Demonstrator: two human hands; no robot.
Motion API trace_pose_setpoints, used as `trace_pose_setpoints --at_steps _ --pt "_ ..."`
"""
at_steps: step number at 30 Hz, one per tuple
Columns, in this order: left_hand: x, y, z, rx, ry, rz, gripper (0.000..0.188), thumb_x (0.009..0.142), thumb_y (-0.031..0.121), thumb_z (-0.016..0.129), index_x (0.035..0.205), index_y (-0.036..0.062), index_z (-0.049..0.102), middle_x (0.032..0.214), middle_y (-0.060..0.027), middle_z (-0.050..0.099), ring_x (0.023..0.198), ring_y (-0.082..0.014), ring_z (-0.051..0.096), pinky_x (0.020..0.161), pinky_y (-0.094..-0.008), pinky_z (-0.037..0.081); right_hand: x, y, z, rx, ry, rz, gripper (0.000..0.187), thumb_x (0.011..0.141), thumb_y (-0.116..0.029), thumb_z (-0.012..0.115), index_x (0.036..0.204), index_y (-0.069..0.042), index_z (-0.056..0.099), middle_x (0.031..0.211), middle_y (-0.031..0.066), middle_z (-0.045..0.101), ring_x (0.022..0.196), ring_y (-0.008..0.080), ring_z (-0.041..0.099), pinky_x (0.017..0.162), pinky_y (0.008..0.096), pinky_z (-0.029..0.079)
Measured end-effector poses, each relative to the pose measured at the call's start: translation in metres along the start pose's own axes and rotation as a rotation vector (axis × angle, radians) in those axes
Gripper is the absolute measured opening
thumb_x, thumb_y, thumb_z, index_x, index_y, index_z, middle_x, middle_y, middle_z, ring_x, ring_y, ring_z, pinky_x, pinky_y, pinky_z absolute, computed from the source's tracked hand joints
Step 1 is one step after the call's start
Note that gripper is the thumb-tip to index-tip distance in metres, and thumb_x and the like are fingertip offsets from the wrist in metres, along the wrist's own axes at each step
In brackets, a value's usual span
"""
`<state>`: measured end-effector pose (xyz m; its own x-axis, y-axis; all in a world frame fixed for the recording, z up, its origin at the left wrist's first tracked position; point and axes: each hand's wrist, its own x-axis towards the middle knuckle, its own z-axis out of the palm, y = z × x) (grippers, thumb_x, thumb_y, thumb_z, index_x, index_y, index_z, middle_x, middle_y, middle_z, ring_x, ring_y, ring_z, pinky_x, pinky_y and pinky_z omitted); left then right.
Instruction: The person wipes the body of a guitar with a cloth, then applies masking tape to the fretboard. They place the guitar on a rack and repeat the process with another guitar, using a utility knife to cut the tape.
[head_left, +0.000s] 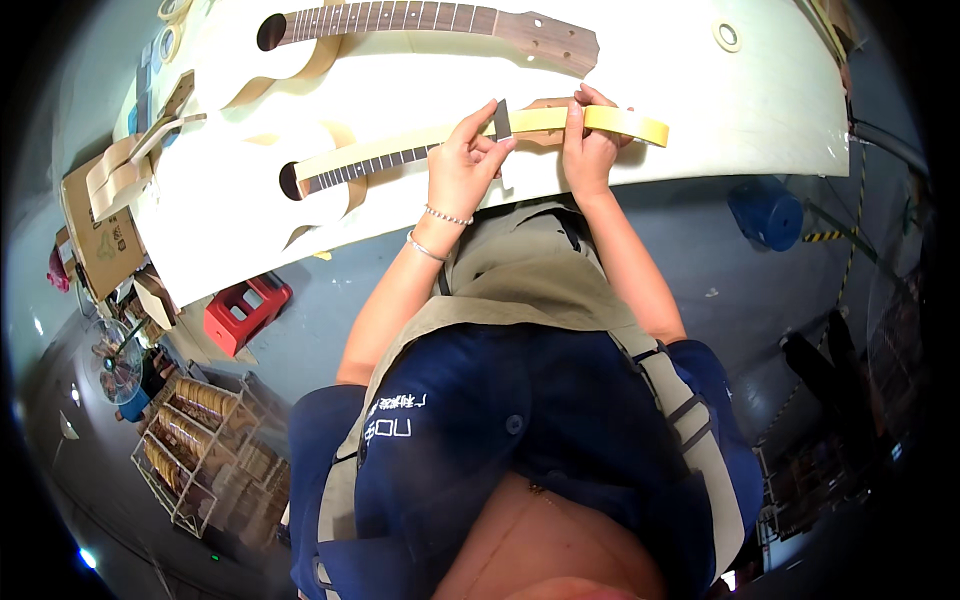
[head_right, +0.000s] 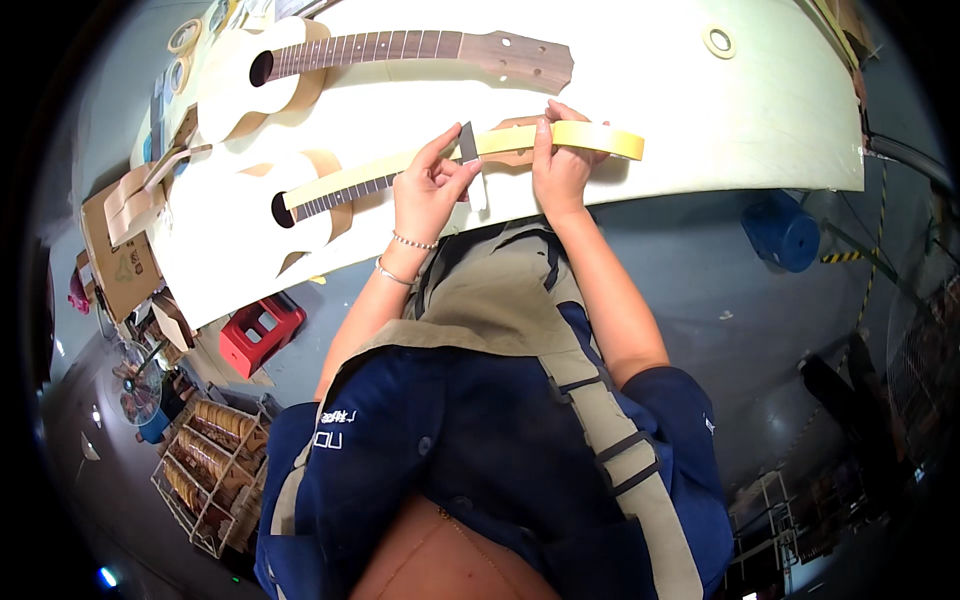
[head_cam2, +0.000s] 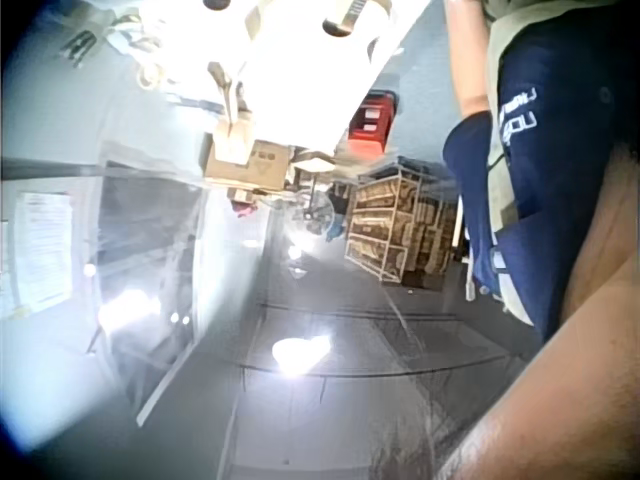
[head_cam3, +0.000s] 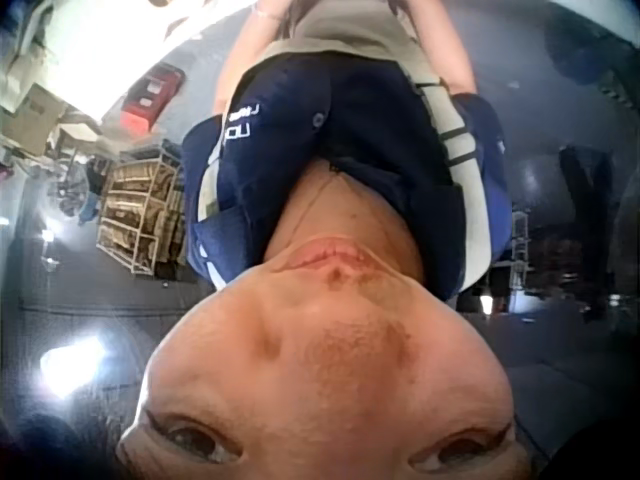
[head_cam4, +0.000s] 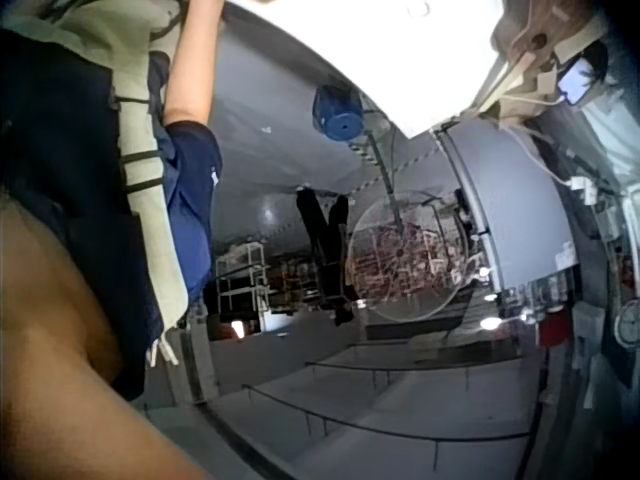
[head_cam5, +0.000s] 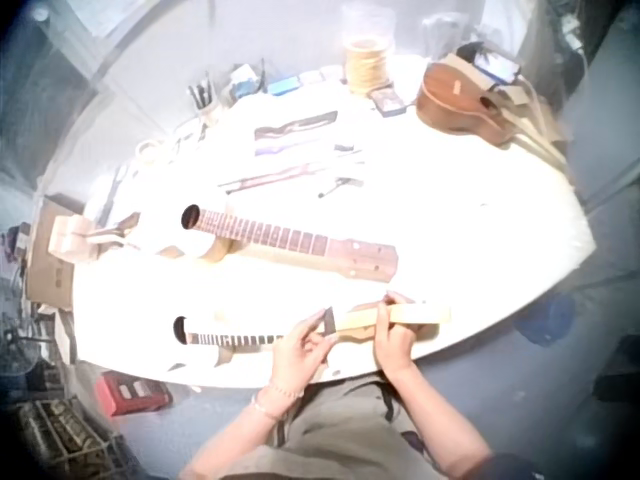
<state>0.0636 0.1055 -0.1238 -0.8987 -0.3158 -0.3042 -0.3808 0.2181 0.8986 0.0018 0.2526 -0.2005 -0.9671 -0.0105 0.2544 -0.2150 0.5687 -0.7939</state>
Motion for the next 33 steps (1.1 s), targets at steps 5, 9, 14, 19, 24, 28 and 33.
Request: trace_pose_setpoints --at_steps 5,9,14,19,24,28,33 --pt "0.001 0.0 0.002 0.046 0.018 -0.046 0.049 0.079 0.004 0.069 0.125 0.0016 0.053 0.065 -0.0014 0.061 0.054 -0.003 0.053 0.052 -0.0199 0.047 -0.007 -0.009 -0.003 0.003 -0.025 -0.119 0.025 0.089 -0.021 0.053 0.11 -0.009 0.057 0.103 0.0051 0.06 0.105 0.0232 0.054 0.106 0.0498 0.014" --pt "0.001 -0.011 0.0 0.104 0.05 0.094 0.049 0.078 0.006 0.068 0.125 0.0047 0.054 0.066 -0.0037 0.062 0.058 -0.0074 0.057 0.055 -0.0242 0.048 -0.032 -0.064 -0.03 0.285 -0.247 -0.918 0.024 0.087 -0.018 0.053 0.11 -0.012 0.056 0.114 0.0098 0.062 0.119 0.0233 0.051 0.111 0.0502 0.013" --pt "-0.005 -0.041 -0.037 0.63 0.034 0.741 0.05 0.069 0.02 0.076 0.116 0.0088 0.061 0.076 -0.0061 0.065 0.063 -0.0221 0.061 0.057 -0.0289 0.05 -0.018 -0.08 -0.032 0.769 -0.201 -0.022 0.034 0.08 0.005 0.057 0.11 -0.007 0.046 0.111 0.0109 0.061 0.118 0.0284 0.052 0.111 0.0429 0.02" --pt "-0.028 -0.021 -0.044 0.2 0.009 0.302 0.038 0.072 0.014 0.076 0.106 0.0024 0.062 0.094 -0.0062 0.065 0.083 -0.0165 0.062 0.073 -0.0252 0.05 -0.009 -0.083 -0.034 1.364 -0.247 0.521 0.045 0.081 0.01 0.056 0.117 -0.009 0.038 0.115 0.0154 0.059 0.125 0.0289 0.045 0.106 0.0409 0.031" --pt "-0.034 -0.004 -0.02 -0.779 0.003 -0.15 0.01 0.083 0.007 0.066 0.089 0.001 0.06 0.082 -0.0042 0.064 0.079 -0.0093 0.059 0.073 -0.0216 0.048 -0.019 -0.095 -0.028 1.55 -0.363 0.623 0.043 0.078 0.011 0.057 0.115 -0.009 0.046 0.122 0.0149 0.055 0.126 0.0277 0.043 0.107 0.0438 0.031" --pt "-0.046 -0.036 -0.103 -0.4 0.222 -0.003 0.004 0.082 0.005 0.067 0.079 0.0041 0.064 0.078 -0.0018 0.063 0.073 -0.0081 0.058 0.072 -0.0222 0.047 0.02 -0.05 -0.076 2.091 -0.098 0.849 0.05 0.08 -0.002 0.058 0.128 -0.002 0.044 0.13 0.0101 0.052 0.135 0.0251 0.031 0.114 0.0502 0.013" --pt "-0.038 -0.087 -0.204 0.238 0.669 0.132 0.015 0.068 0.017 0.081 0.076 0.009 0.072 0.092 -0.005 0.052 0.089 -0.0158 0.05 0.076 -0.0312 0.046 0.039 -0.016 -0.063 1.067 -0.114 0.37 0.057 0.089 -0.018 0.054 0.136 0.005 0.032 0.13 0.0154 0.051 0.126 0.0277 0.044 0.112 0.0466 0.018"
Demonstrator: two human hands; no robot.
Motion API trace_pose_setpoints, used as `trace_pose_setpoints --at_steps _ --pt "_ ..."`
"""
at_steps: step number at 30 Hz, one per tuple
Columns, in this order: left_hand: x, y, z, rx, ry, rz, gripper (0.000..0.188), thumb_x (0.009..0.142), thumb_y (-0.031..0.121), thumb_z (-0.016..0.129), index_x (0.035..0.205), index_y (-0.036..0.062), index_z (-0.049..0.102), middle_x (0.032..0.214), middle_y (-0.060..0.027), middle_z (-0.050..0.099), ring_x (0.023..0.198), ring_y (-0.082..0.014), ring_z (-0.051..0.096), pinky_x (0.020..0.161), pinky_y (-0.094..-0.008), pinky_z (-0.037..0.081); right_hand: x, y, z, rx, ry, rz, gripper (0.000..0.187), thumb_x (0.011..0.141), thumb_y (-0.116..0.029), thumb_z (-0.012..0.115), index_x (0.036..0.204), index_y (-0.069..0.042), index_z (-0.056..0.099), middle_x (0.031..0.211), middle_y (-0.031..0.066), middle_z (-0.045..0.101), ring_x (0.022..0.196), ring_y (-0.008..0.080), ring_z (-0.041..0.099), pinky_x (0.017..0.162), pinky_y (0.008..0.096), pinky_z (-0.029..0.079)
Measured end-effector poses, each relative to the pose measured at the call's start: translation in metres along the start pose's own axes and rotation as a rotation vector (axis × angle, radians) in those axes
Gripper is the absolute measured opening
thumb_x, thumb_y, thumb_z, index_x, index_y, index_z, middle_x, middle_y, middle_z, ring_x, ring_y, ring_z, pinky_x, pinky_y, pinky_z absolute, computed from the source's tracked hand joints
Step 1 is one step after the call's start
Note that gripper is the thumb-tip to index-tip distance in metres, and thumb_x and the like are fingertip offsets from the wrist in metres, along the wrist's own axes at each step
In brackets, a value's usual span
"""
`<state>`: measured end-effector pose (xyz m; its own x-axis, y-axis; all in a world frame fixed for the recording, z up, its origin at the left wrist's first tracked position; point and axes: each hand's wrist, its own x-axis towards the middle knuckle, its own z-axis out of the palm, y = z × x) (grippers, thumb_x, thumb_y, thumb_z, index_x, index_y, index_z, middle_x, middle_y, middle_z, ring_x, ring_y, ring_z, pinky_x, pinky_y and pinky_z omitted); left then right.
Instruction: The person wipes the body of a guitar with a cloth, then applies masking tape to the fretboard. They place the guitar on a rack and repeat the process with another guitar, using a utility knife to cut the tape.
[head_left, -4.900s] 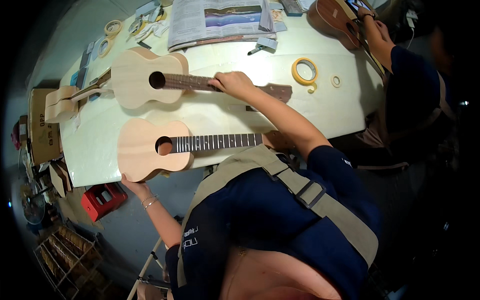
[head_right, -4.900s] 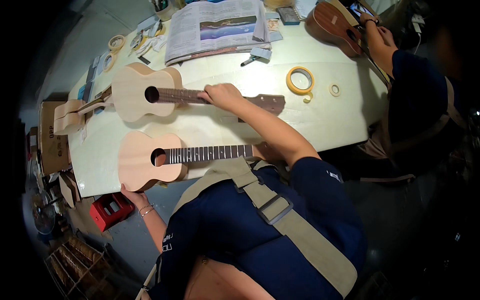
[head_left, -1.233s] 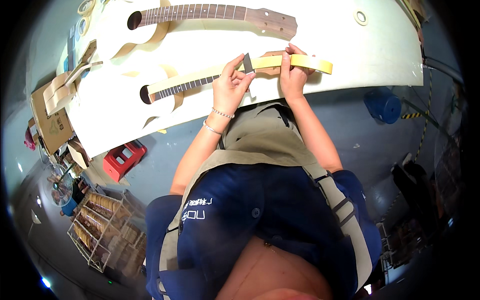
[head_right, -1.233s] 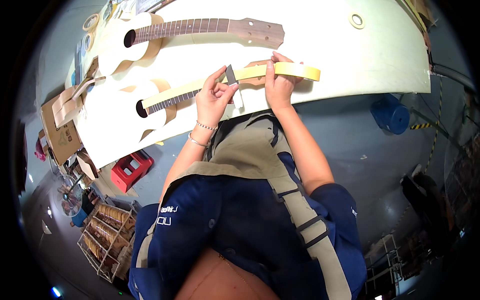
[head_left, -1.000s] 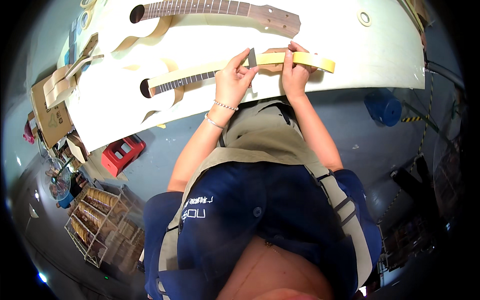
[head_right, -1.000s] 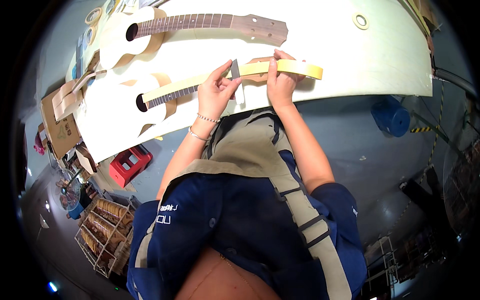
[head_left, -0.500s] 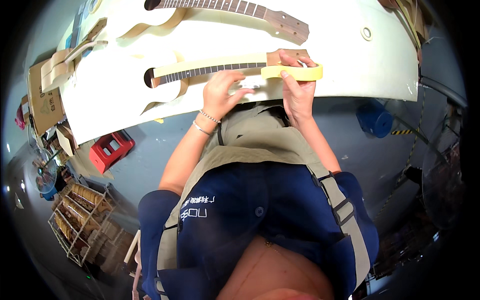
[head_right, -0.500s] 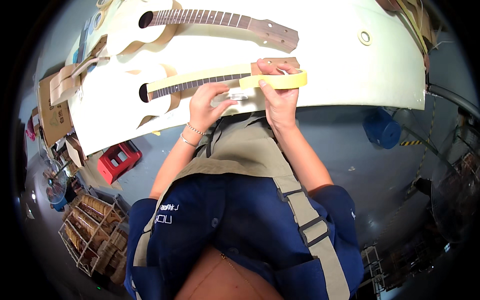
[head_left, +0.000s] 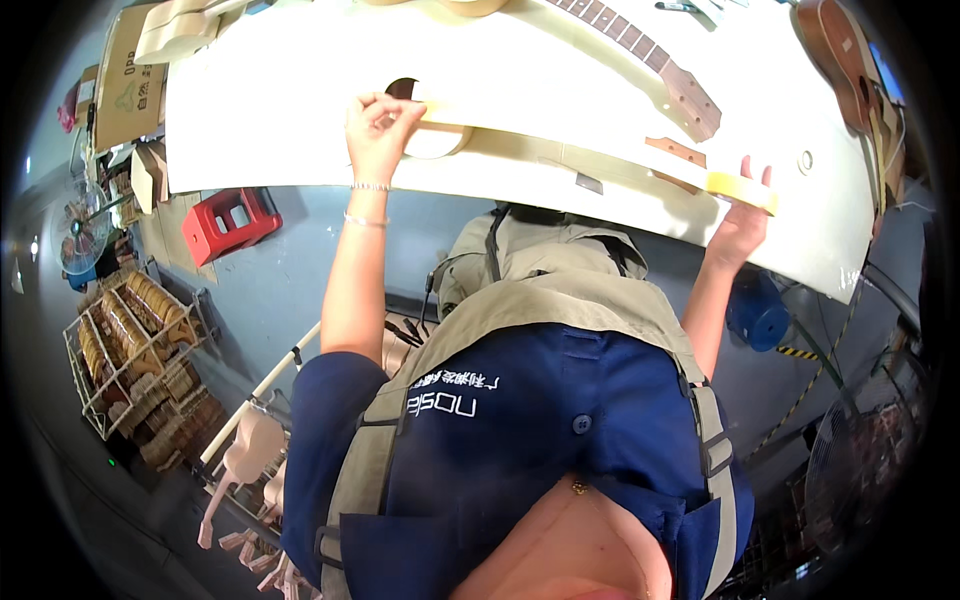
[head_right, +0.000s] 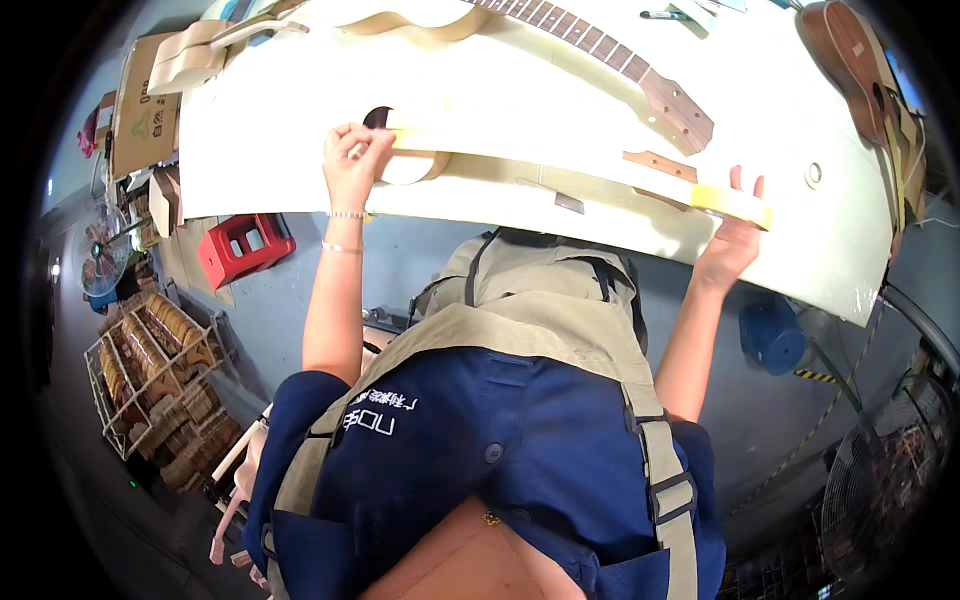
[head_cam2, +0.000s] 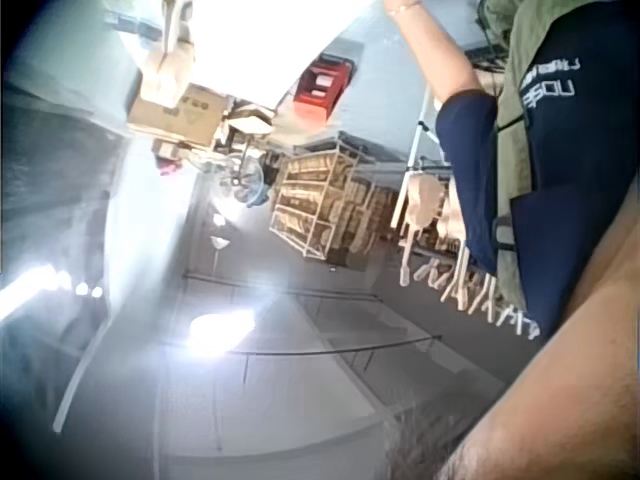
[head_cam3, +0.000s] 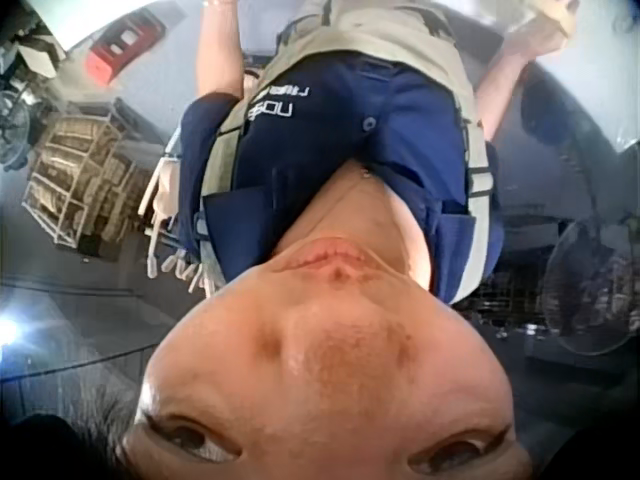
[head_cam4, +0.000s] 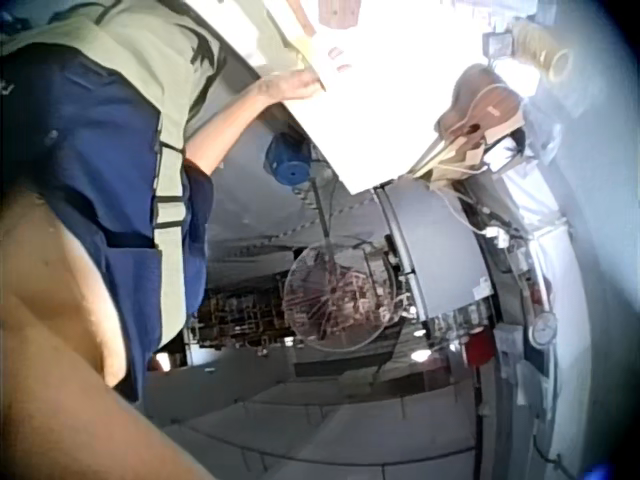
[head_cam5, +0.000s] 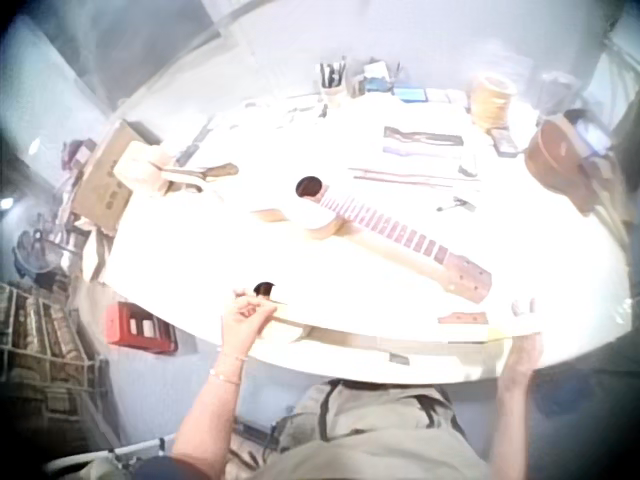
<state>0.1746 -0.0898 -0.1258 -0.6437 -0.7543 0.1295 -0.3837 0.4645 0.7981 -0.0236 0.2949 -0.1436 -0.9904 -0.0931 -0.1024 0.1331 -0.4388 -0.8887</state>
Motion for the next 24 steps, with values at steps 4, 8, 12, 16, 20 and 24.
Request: trace_pose_setpoints --at_steps 4,8,12,16,20,24 --pt "0.015 -0.032 0.008 -0.087 -0.012 0.012 0.015 0.065 0.017 0.081 0.075 0.0096 0.072 0.093 -0.0045 0.051 0.092 -0.0194 0.048 0.077 -0.0309 0.046 -0.005 0.01 0.028 -1.553 -0.361 -0.615 0.082 0.08 -0.034 0.069 0.142 -0.003 0.026 0.116 0.0117 0.062 0.117 0.0216 0.053 0.112 0.0444 -0.002" --pt "0.016 -0.033 0.003 0.032 -0.08 0.068 0.016 0.064 0.019 0.081 0.075 0.0109 0.073 0.093 -0.0046 0.051 0.093 -0.0206 0.047 0.078 -0.0329 0.046 0.003 0.016 0.018 -1.378 -0.265 -0.409 0.088 0.081 -0.037 0.067 0.145 -0.004 0.016 0.098 0.006 0.069 0.115 0.0223 0.055 0.112 0.0473 -0.003" --pt "0.016 -0.031 0.003 0.12 -0.085 0.075 0.016 0.064 0.021 0.081 0.074 0.0112 0.073 0.094 -0.0049 0.051 0.094 -0.021 0.047 0.078 -0.033 0.046 0.003 0.02 0.015 -1.333 -0.277 -0.329 0.092 0.082 -0.036 0.066 0.145 -0.003 0.009 0.092 0.0055 0.07 0.111 0.0214 0.058 0.111 0.0482 -0.004" --pt "0.01 -0.022 0.005 0.295 -0.027 0.073 0.025 0.066 0.024 0.08 0.086 0.0104 0.072 0.094 -0.0055 0.052 0.096 -0.0245 0.047 0.084 -0.0373 0.043 0.002 0.022 0.016 -1.265 -0.239 -0.286 0.093 0.081 -0.034 0.067 0.145 -0.001 0.008 0.091 0.0067 0.07 0.108 0.0205 0.059 0.112 0.0481 -0.001" --pt "-0.005 0.004 0.015 0.408 0.354 0.253 0.055 0.072 0.021 0.073 0.123 0.009 0.056 0.113 -0.0073 0.056 0.11 -0.0292 0.047 0.099 -0.0477 0.029 0.005 0.03 0.011 -1.235 -0.168 -0.301 0.096 0.079 -0.034 0.069 0.145 0.0 0.008 0.091 0.0086 0.07 0.106 0.0212 0.061 0.112 0.0465 0.006" --pt "-0.029 -0.006 0.016 0.835 -0.181 0.482 0.071 0.082 0.036 0.061 0.141 0.0084 0.033 0.148 -0.0024 0.03 0.14 -0.0233 0.018 0.106 -0.0583 -0.004 0.0 0.03 0.024 -1.225 -0.069 -0.26 0.095 0.077 -0.039 0.069 0.144 0.0 0.013 0.087 0.0111 0.069 0.102 0.021 0.063 0.113 0.0453 0.006"
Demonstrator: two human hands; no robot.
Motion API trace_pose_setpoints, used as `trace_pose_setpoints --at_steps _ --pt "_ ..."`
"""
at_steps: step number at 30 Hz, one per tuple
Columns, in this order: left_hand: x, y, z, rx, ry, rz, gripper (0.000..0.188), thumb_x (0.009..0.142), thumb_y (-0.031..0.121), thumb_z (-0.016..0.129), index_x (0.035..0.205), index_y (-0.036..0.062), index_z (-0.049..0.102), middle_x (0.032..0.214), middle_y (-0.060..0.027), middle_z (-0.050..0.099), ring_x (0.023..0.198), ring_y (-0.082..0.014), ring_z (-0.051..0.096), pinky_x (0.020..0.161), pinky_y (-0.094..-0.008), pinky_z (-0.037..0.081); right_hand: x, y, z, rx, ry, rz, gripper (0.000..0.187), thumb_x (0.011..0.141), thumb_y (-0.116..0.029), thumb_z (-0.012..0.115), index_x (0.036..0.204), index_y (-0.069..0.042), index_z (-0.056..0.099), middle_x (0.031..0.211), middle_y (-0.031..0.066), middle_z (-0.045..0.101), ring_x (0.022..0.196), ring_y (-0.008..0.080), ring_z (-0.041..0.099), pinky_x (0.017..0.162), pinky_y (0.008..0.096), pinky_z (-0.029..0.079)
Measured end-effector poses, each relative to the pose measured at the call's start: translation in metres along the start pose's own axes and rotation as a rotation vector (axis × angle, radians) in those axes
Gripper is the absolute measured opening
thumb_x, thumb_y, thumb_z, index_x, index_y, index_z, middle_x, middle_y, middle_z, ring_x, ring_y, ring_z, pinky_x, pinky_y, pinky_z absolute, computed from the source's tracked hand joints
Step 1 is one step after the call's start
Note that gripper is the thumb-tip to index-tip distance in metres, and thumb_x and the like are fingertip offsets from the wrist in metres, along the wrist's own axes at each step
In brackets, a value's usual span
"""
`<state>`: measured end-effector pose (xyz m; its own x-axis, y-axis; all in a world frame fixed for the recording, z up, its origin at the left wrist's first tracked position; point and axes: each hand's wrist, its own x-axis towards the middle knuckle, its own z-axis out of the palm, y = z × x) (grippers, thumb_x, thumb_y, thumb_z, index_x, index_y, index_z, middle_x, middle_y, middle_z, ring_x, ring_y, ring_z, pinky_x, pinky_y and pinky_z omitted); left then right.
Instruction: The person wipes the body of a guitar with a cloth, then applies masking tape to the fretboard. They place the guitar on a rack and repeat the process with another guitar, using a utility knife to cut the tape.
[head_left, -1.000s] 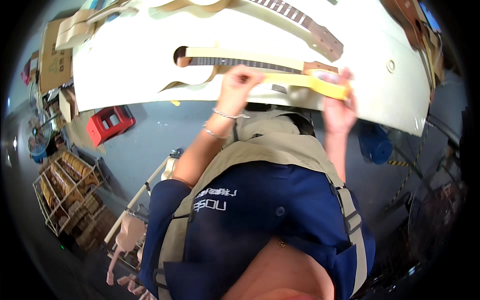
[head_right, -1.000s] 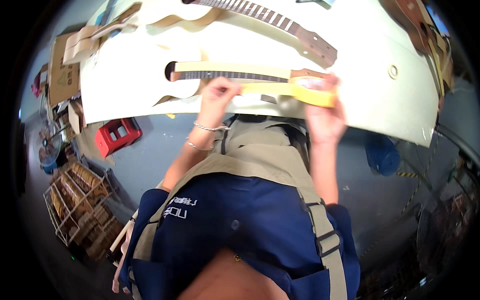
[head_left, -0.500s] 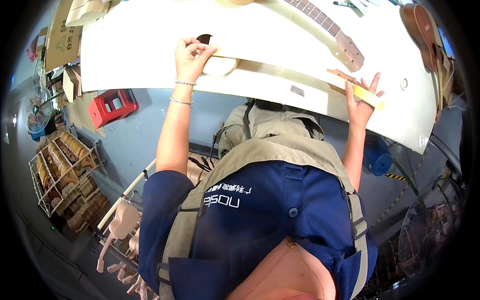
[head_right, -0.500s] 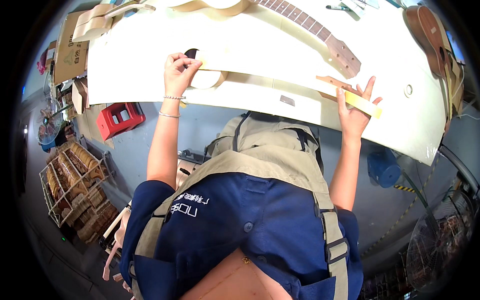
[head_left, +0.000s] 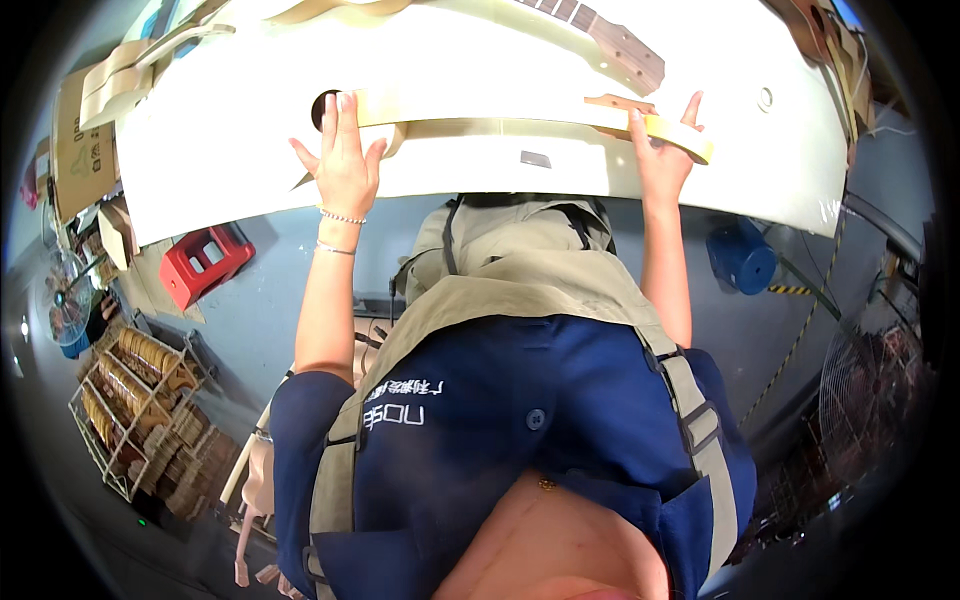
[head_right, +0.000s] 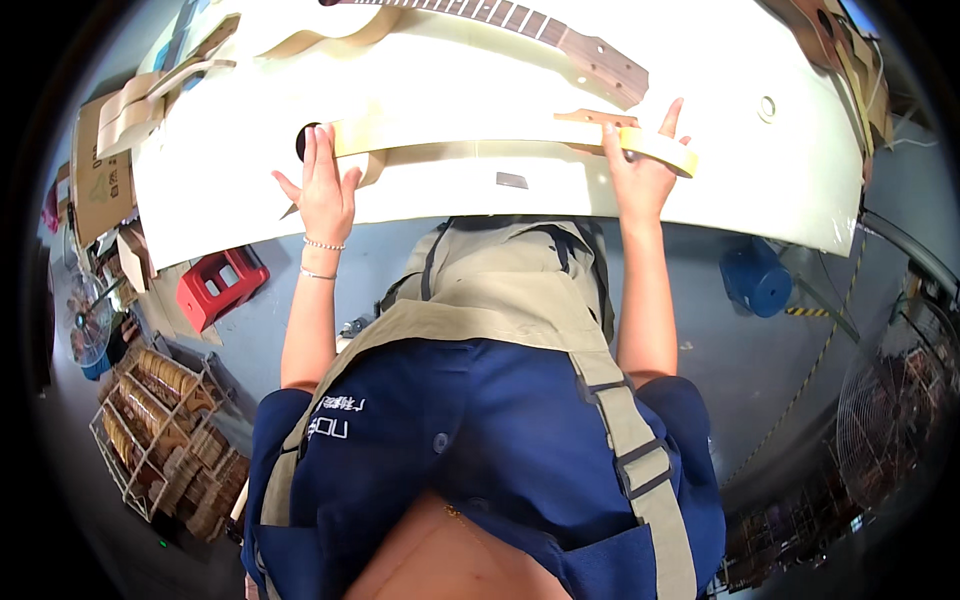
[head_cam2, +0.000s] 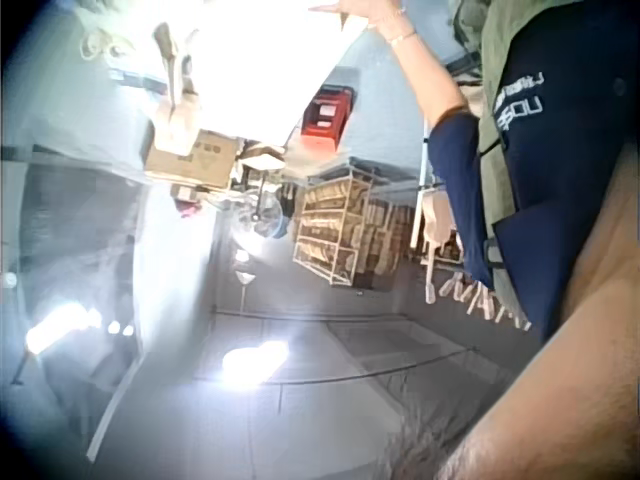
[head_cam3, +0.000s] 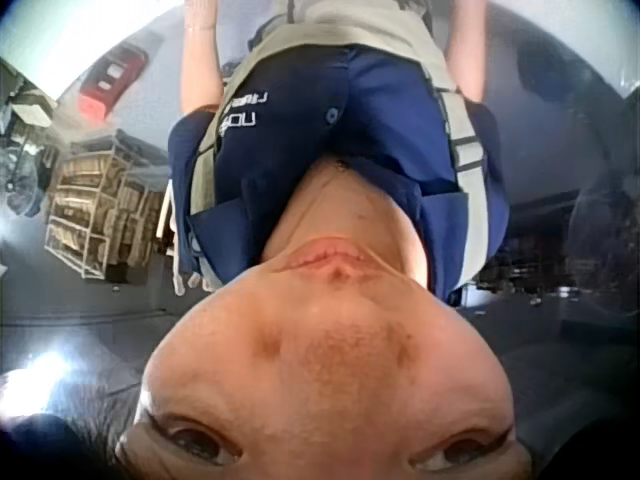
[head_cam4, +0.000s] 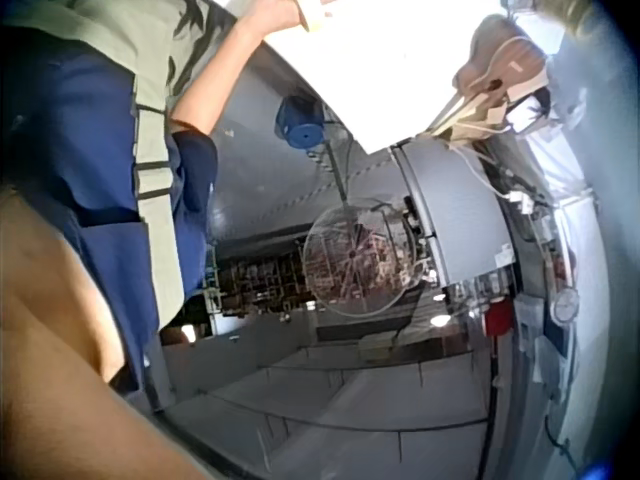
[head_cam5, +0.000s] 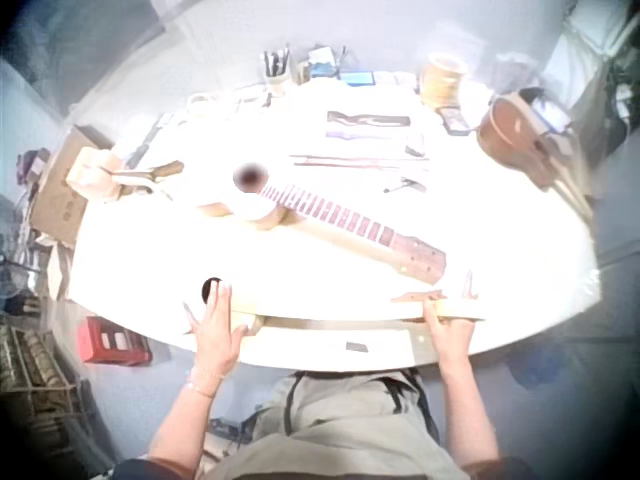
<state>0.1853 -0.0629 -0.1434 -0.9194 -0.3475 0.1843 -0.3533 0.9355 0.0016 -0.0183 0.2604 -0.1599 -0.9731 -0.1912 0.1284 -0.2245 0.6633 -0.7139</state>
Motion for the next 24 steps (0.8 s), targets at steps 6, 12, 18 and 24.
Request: trace_pose_setpoints --at_steps 6,12,18,24 --pt "-0.002 0.052 0.005 -0.061 -0.076 -0.059 0.092 0.078 0.06 0.054 0.145 0.0077 0.02 0.154 -0.0035 0.013 0.142 -0.0273 0.005 0.103 -0.0615 -0.014 -0.005 0.02 0.008 -0.153 0.048 -0.113 0.083 0.077 -0.041 0.067 0.14 -0.002 0.03 0.099 0.0115 0.067 0.101 0.0238 0.062 0.112 0.0489 0.007" --pt "0.018 0.19 0.014 -0.397 -0.234 0.391 0.072 0.079 0.036 0.063 0.139 0.0079 0.033 0.149 -0.0059 0.026 0.139 -0.023 0.018 0.11 -0.0523 0.008 -0.011 0.014 0.019 0.007 0.045 -0.028 0.048 0.086 -0.033 0.061 0.118 0.002 0.055 0.12 0.011 0.057 0.104 0.0238 0.057 0.111 0.0488 0.005" --pt "0.008 0.16 0.029 -0.289 -0.233 0.384 0.03 0.076 0.016 0.063 0.103 0.0043 0.059 0.111 -0.0089 0.056 0.102 -0.0248 0.053 0.082 -0.0381 0.044 -0.012 0.012 0.017 0.086 0.045 -0.033 0.06 0.087 -0.033 0.058 0.133 0.0 0.04 0.093 0.0032 0.063 0.098 0.021 0.057 0.111 0.0503 0.006" --pt "0.035 0.164 -0.016 -0.766 -0.426 0.046 0.025 0.078 0.012 0.069 0.098 0.0007 0.06 0.071 -0.0068 0.062 0.063 -0.0161 0.06 0.058 -0.0292 0.049 -0.013 0.022 0.024 0.068 0.068 -0.065 0.058 0.085 -0.033 0.06 0.132 -0.003 0.042 0.094 0.0063 0.063 0.104 0.0237 0.055 0.111 0.0516 0.006"
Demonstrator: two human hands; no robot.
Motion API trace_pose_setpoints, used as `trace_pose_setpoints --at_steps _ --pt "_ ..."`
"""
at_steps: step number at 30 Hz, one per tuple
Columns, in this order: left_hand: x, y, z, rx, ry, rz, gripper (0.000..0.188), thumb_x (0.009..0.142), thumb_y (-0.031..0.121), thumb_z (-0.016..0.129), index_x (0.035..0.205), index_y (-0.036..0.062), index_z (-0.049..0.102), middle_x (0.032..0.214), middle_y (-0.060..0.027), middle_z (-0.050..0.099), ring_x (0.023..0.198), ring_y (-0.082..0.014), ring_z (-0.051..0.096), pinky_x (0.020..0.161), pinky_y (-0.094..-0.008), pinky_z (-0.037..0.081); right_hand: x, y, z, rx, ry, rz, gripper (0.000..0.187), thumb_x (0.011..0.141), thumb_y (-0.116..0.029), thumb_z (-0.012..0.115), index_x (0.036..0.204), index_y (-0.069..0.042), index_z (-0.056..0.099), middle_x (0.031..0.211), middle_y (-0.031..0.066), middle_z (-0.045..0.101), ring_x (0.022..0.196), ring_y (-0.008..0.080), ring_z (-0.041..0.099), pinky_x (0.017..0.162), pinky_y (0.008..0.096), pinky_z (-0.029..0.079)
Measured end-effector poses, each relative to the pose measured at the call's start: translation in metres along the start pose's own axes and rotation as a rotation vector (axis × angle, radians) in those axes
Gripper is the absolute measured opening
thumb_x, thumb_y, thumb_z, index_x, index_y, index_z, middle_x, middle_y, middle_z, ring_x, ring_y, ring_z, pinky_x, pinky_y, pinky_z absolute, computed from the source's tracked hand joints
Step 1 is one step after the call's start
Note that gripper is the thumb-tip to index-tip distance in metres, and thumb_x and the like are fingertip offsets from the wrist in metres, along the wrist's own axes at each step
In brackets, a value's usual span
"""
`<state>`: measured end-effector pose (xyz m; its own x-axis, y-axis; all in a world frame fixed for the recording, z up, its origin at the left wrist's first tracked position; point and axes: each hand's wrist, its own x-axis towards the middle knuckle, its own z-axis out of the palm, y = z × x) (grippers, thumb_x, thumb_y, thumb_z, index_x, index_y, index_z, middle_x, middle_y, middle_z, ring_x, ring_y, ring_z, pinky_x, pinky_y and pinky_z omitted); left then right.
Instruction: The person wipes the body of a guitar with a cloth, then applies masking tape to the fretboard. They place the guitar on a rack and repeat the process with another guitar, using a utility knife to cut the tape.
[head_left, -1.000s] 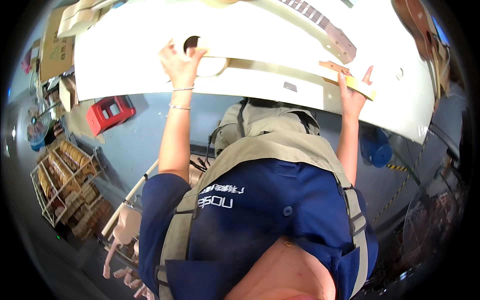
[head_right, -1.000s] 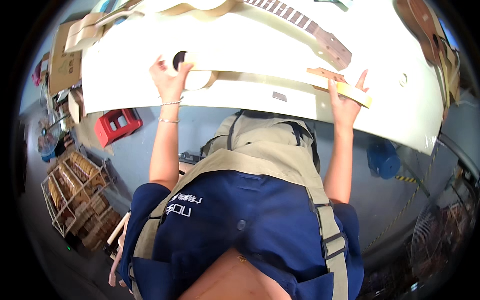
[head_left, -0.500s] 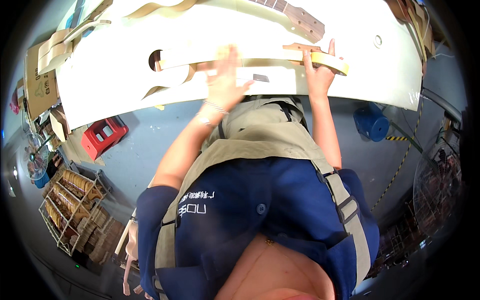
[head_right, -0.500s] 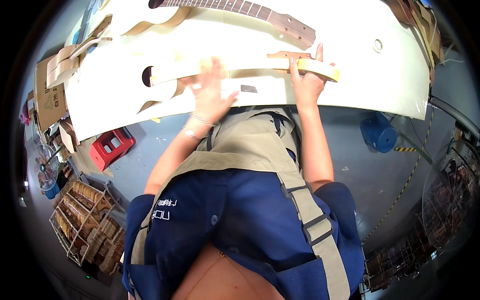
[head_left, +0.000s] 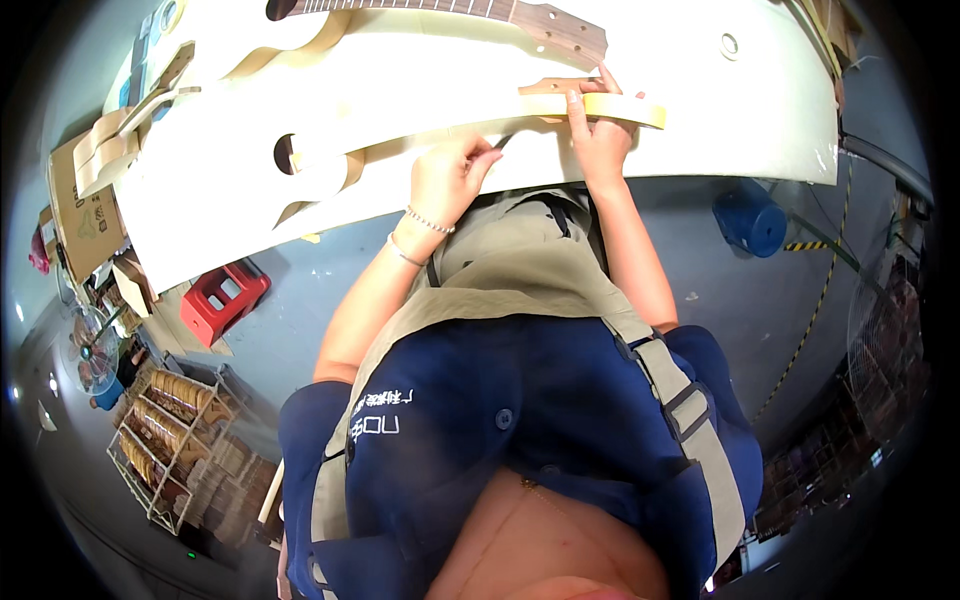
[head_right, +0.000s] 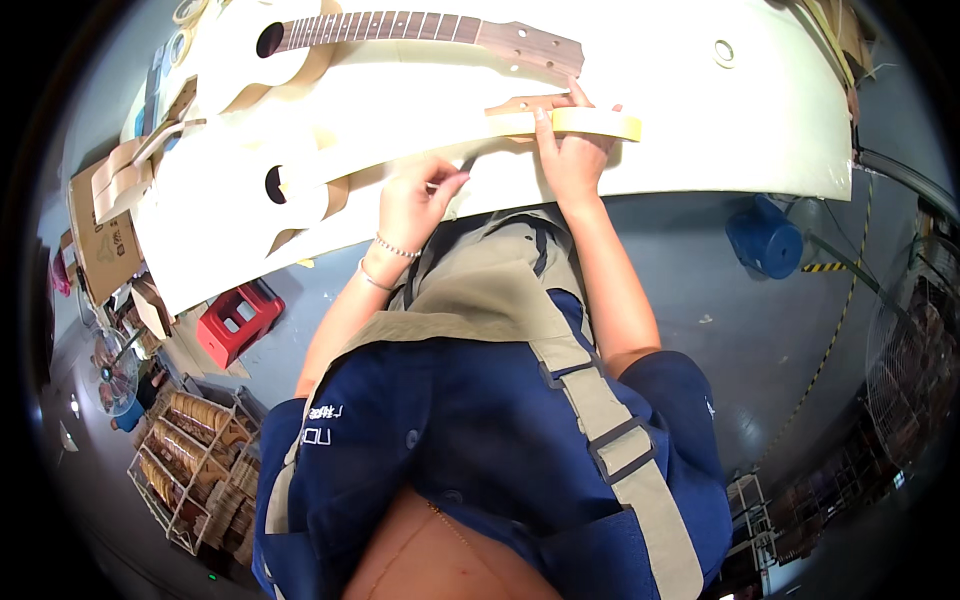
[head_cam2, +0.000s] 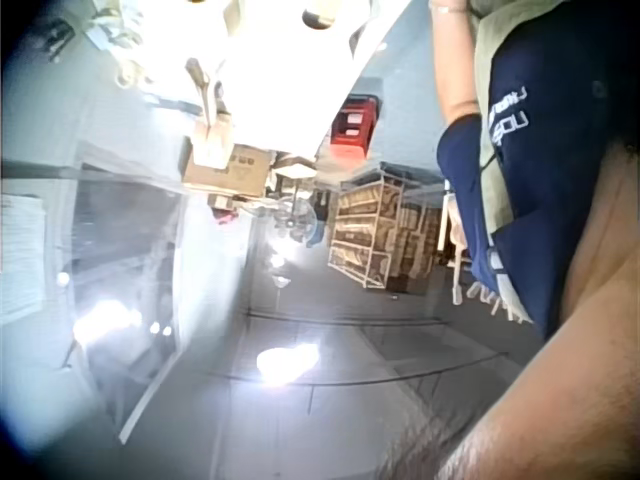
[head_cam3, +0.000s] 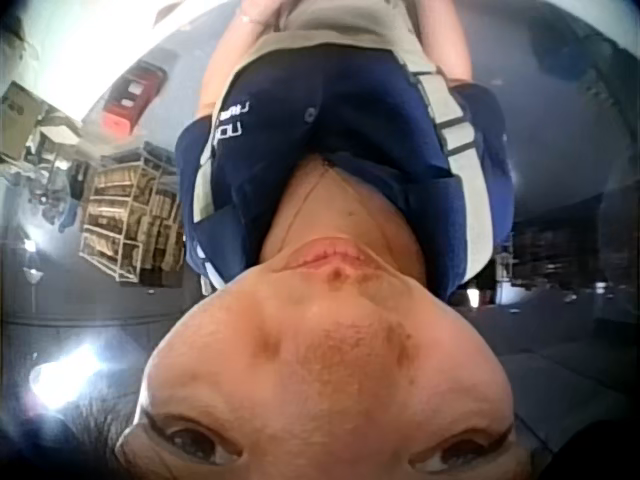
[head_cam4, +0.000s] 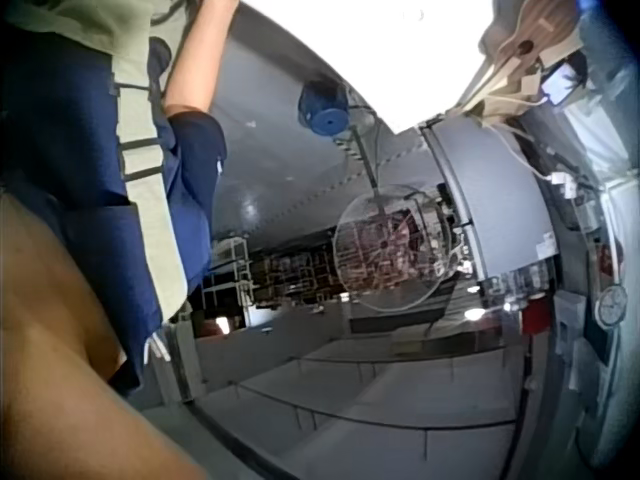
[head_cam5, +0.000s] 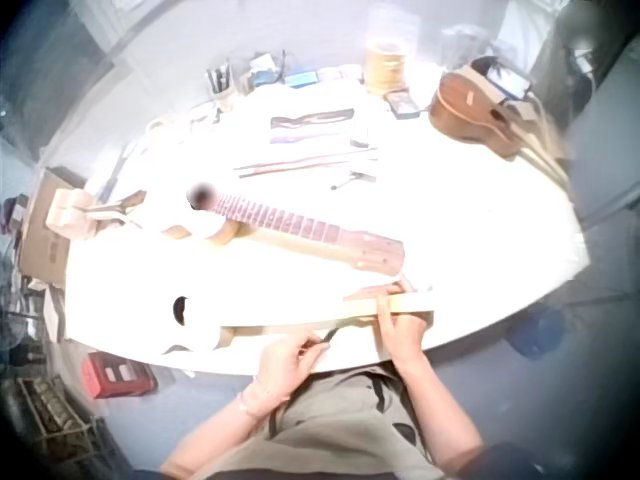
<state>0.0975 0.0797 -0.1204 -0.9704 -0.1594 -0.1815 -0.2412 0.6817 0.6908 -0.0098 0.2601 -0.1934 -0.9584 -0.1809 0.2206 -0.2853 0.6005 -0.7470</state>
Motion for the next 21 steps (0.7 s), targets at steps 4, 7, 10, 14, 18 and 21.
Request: trace_pose_setpoints --at_steps 4,7,10,14,18,21 --pt "0.025 0.018 0.02 -0.636 0.172 -0.174 0.04 0.081 0.006 0.068 0.118 -0.0006 0.052 0.07 -0.0053 0.065 0.06 -0.0062 0.06 0.055 -0.0205 0.048 0.001 -0.004 -0.002 0.0 -0.014 0.006 0.055 0.084 -0.032 0.061 0.129 -0.005 0.045 0.095 0.0055 0.062 0.103 0.0228 0.055 0.11 0.0524 0.006" --pt "0.034 0.011 0.029 -0.625 0.17 -0.164 0.046 0.08 0.005 0.068 0.123 -0.0002 0.05 0.067 -0.0044 0.064 0.056 -0.006 0.059 0.052 -0.0204 0.048 0.001 -0.003 -0.002 -0.009 -0.01 0.008 0.054 0.084 -0.032 0.061 0.128 -0.005 0.046 0.094 0.0048 0.063 0.101 0.0222 0.056 0.11 0.0527 0.007" --pt "0.036 0.008 0.03 -0.595 0.16 -0.173 0.044 0.08 0.004 0.068 0.121 -0.0005 0.053 0.065 -0.0039 0.063 0.054 -0.0058 0.058 0.051 -0.0205 0.047 0.0 -0.003 -0.002 -0.002 0.003 0.002 0.053 0.084 -0.031 0.061 0.128 -0.006 0.047 0.094 0.0043 0.062 0.099 0.0218 0.057 0.11 0.0529 0.009" --pt "0.037 0.011 0.03 -0.61 0.173 -0.205 0.043 0.081 0.005 0.067 0.12 -0.0015 0.054 0.064 -0.0029 0.062 0.054 -0.005 0.057 0.051 -0.0199 0.047 -0.001 -0.005 -0.001 -0.001 0.002 0.016 0.052 0.082 -0.03 0.063 0.127 -0.008 0.048 0.096 0.0043 0.063 0.098 0.0223 0.057 0.11 0.0527 0.01" --pt "0.036 0.012 0.031 -0.574 0.159 -0.233 0.044 0.082 0.006 0.067 0.122 -0.0019 0.052 0.065 -0.001 0.061 0.057 -0.0041 0.056 0.053 -0.0191 0.048 -0.011 -0.026 0.001 0.036 0.058 -0.201 0.046 0.087 -0.027 0.06 0.126 -0.008 0.049 0.097 0.0035 0.064 0.103 0.0227 0.057 0.11 0.0524 0.012" --pt "0.038 0.013 0.023 -0.495 0.173 -0.2 0.041 0.081 0.006 0.066 0.12 -0.0003 0.054 0.063 -0.0032 0.061 0.055 -0.005 0.055 0.052 -0.0207 0.046 -0.028 -0.068 -0.012 0.509 -0.354 -0.504 0.038 0.085 -0.018 0.057 0.121 -0.007 0.05 0.109 0.0071 0.063 0.117 0.0284 0.051 0.11 0.0511 0.016"
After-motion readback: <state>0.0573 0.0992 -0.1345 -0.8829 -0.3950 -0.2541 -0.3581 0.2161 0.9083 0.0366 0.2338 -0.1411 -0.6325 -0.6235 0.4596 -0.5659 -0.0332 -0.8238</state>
